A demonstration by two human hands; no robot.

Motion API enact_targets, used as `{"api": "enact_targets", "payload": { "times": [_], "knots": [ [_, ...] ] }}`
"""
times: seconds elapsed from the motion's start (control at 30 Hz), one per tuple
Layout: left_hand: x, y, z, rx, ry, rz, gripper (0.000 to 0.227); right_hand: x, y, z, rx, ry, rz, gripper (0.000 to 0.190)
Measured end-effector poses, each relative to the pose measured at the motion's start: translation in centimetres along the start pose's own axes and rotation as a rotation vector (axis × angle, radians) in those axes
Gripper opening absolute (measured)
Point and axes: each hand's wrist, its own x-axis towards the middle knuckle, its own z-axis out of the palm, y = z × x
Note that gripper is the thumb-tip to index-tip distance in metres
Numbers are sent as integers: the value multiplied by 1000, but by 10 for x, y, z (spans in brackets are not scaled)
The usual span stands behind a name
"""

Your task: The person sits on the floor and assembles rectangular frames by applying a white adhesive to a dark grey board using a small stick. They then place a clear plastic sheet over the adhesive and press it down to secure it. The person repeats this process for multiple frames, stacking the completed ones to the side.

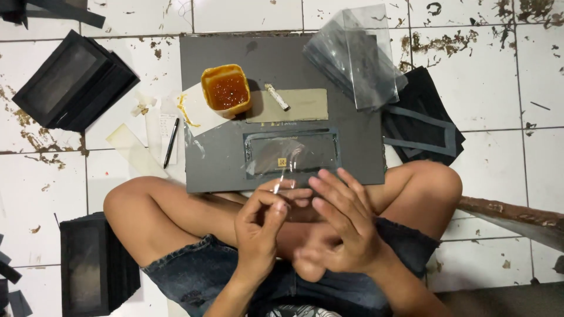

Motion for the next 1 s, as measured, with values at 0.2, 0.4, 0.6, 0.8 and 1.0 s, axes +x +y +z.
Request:
{"api": "enact_targets", "payload": {
  "times": [0.2, 0.4, 0.6, 0.8, 1.0],
  "knots": [
    [-15, -3, -24, 253, 11, 55, 23, -8, -37, 0, 480, 425, 632, 24],
    [-12, -18, -63, 305, 158, -127, 39, -33, -23, -5, 1164, 508, 831, 29],
    [-11, -18, -61, -232, -246, -464, 55, -54, -16, 2, 1399, 435, 799, 31],
    [-9, -2, -59, 186, -122, -228, 33, -53, 5, 8, 1011, 502, 834, 31],
    [4, -12, -54, 433, -72, -80, 27, -61, 50, 21, 772, 364, 860, 27]
  ]
}}
